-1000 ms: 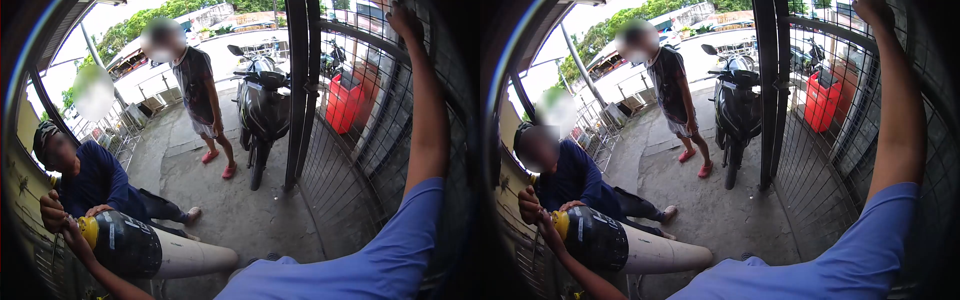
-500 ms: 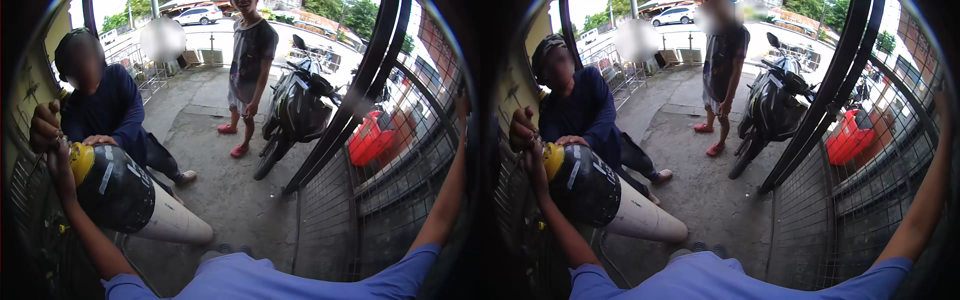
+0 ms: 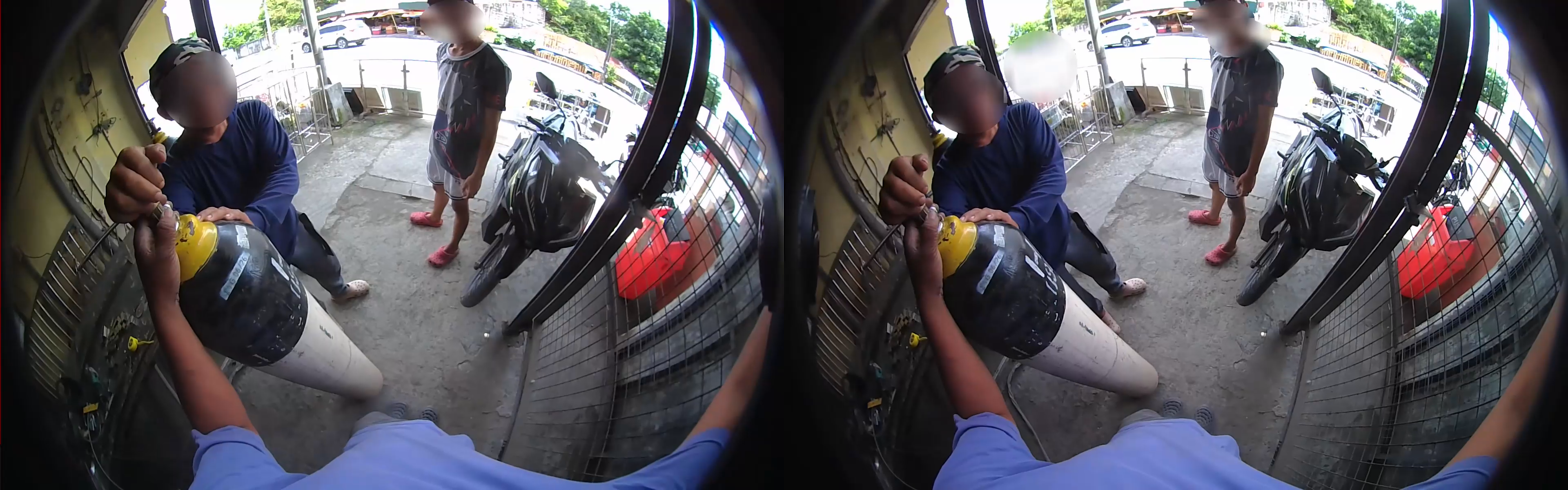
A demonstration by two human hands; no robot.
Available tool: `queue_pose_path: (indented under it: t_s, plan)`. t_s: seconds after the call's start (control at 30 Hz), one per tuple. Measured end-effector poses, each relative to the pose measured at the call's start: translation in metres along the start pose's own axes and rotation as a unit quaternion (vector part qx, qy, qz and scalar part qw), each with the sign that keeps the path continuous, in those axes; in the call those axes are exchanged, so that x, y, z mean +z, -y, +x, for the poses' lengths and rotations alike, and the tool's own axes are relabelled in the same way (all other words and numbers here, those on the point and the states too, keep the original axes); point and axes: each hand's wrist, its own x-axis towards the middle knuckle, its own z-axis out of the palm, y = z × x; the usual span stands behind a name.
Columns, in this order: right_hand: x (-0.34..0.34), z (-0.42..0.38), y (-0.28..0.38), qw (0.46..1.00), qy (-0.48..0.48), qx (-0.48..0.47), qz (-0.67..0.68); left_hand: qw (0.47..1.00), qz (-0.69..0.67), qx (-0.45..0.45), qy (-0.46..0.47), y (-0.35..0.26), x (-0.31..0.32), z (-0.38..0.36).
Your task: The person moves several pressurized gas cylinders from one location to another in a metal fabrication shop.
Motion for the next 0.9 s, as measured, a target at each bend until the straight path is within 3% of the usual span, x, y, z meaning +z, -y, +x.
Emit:
queue_pose_path:
  t_s: [0.1,0.2,0.33,0.5,0.6,0.9]
  plan:
    - [-0.023,-0.015,0.008,0.998,0.063,0.018,0.016,1.000,0.000,-0.001,-0.004,-0.002,-0.004,-0.002]
    - [-0.006,-0.013,0.004,0.999,-0.043,0.016,0.018,1.000,-0.011,0.000,-0.002,0.000,0.001,-0.001]
    - [-0.026,-0.032,0.008,0.999,-0.033,-0.007,0.030,1.000,-0.001,0.015,0.004,0.011,-0.003,0.003]
    - [0.077,0.058,-0.018,0.991,-0.121,-0.060,-0.004,0.999,0.003,0.037,0.007,0.017,-0.004,0.004]
    - [0.097,0.064,-0.027,0.987,-0.144,-0.071,-0.002,0.998,0.018,0.066,0.002,0.006,0.000,0.003]
    - [0.089,0.053,-0.023,0.978,-0.182,-0.093,0.026,0.997,0.030,0.064,0.012,0.015,-0.001,0.006]
